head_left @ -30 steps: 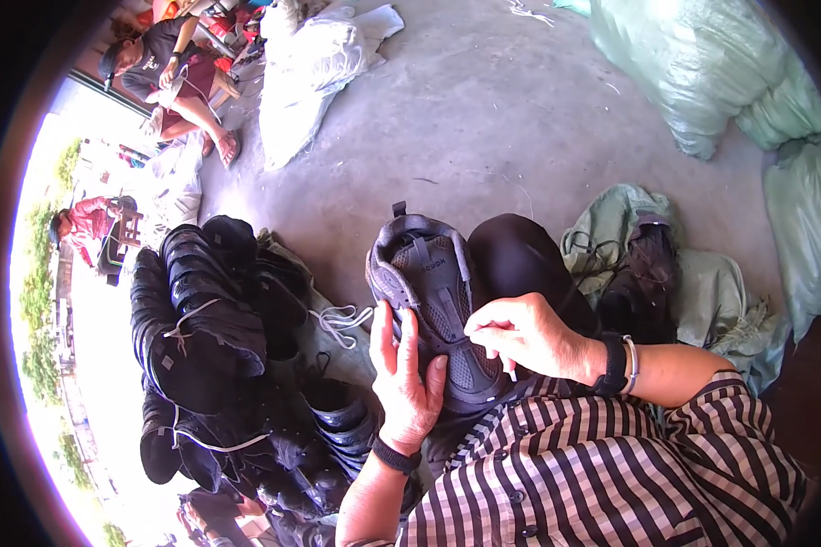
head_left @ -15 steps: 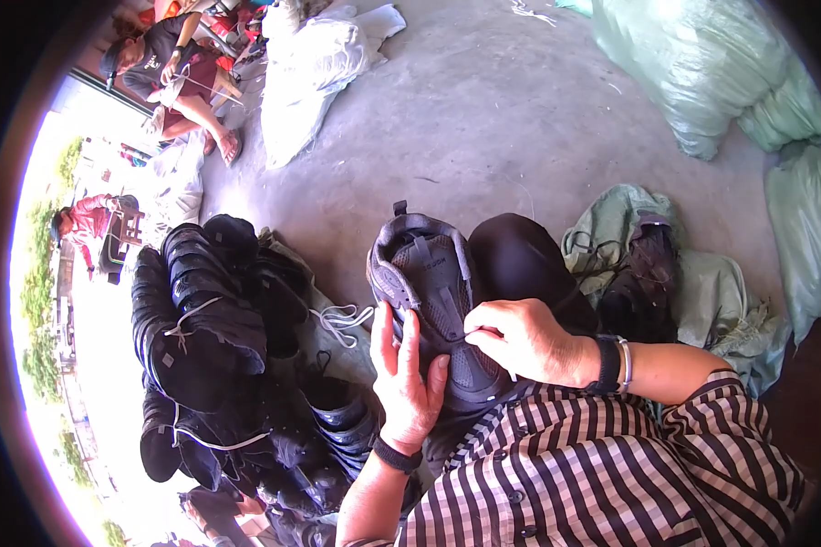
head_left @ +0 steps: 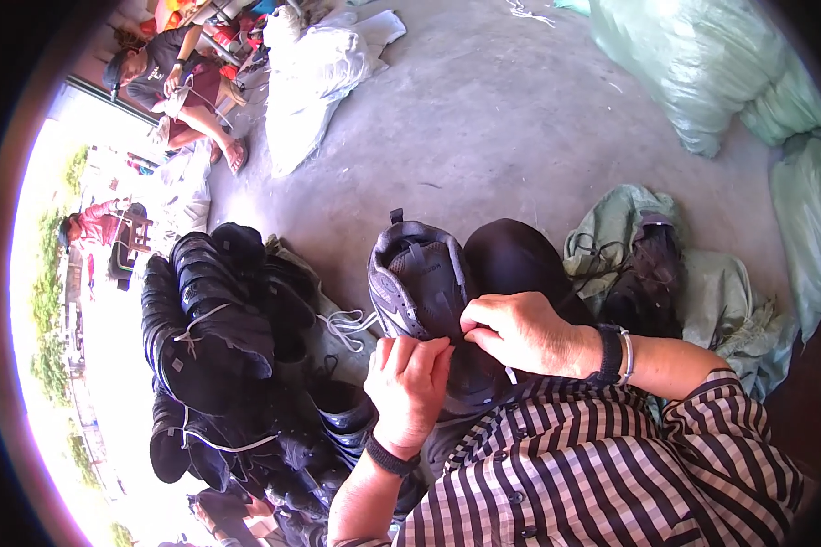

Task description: The recorder is lacing a pair of black sneakers.

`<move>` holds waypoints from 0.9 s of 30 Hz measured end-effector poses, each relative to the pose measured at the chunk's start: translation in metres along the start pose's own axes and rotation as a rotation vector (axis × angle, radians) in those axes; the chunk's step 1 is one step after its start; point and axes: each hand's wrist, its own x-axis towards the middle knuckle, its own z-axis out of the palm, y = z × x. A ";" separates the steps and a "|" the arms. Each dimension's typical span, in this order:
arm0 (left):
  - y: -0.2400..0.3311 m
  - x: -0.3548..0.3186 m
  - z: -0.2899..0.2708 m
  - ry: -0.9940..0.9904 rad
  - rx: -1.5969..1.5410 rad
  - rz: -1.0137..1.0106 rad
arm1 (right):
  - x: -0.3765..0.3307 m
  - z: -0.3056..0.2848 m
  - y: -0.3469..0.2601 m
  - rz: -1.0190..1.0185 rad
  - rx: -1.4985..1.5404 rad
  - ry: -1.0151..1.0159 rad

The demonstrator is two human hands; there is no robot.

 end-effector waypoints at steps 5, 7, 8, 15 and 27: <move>0.004 -0.003 0.006 -0.022 0.010 -0.067 | 0.000 -0.010 0.005 -0.053 -0.087 0.022; 0.005 -0.002 0.005 -0.029 0.017 -0.067 | -0.002 -0.010 0.004 -0.071 -0.061 0.067; 0.006 -0.002 0.005 -0.034 0.023 -0.067 | -0.003 -0.010 0.003 -0.089 -0.037 0.112; -0.051 -0.063 -0.034 0.309 -0.789 -0.740 | -0.025 -0.067 0.002 0.464 0.619 -0.291; -0.025 -0.023 -0.049 0.315 -1.850 -0.728 | -0.033 -0.052 0.051 0.589 1.746 -0.245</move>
